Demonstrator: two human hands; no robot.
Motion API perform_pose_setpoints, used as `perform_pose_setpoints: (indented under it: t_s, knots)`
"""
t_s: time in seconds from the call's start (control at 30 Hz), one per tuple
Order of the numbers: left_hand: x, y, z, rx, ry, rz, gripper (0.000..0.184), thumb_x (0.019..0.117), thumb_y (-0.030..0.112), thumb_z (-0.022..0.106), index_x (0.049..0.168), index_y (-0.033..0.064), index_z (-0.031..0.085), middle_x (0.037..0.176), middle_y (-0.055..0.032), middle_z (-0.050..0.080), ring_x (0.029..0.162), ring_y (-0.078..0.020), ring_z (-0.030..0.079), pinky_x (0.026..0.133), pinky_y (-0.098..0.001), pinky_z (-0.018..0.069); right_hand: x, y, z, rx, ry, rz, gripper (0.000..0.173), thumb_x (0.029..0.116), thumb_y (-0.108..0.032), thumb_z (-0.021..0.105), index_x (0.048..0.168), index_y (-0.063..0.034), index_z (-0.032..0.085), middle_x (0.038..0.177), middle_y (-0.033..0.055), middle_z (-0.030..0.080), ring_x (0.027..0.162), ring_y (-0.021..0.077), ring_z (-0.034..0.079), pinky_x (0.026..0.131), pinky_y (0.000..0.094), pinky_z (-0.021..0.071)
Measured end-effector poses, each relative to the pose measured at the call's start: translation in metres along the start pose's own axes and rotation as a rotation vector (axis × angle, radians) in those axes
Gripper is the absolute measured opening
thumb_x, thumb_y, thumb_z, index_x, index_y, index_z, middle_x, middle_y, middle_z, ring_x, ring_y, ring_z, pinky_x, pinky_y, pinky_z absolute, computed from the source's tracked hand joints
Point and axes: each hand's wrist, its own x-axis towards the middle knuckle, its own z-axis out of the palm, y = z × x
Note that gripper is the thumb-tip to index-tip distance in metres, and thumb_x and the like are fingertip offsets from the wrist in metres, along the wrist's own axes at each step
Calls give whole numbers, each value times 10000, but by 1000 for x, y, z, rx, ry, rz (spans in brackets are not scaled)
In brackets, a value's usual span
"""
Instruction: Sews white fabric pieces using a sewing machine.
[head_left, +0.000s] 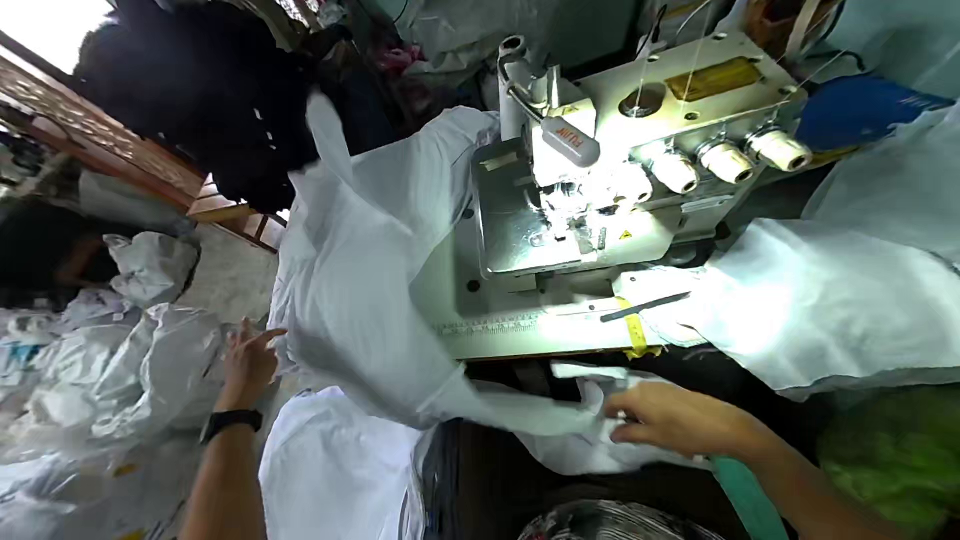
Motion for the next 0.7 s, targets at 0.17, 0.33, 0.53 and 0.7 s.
perform_pose_setpoints:
  t_s: [0.17,0.33,0.53,0.7]
  knots:
    - [21,91,-7,-164,103,219,286,1037,75,562,1268,-66,652,1494,-355,436,1391,-533,418,1122,-662,348,72,-41,-22,-6,498,-424,269,1023,-153,592,1074,84,709,907,245,713,871,393,700,829,567,526]
    - [72,180,23,-265,95,500,266,1012,68,580,1199,-93,680,1252,-313,631,1261,-441,564,1096,-546,422,159,-49,5,-261,1239,-484,97,831,-56,708,853,38,706,747,181,706,636,345,714,519,500,548]
    - [98,225,70,217,-371,435,343,1018,40,579,1361,19,585,1248,-317,616,1161,-521,606,948,-686,470,160,-48,7,-275,1331,-425,103,765,-50,737,827,26,702,723,158,693,622,305,707,504,439,540]
    - [108,225,31,-200,-102,566,268,1061,29,449,1199,-164,574,1131,-336,640,1084,-449,643,980,-585,490,153,-64,3,-99,1214,-305,196,838,-58,699,1008,26,748,897,183,749,757,358,741,596,531,564]
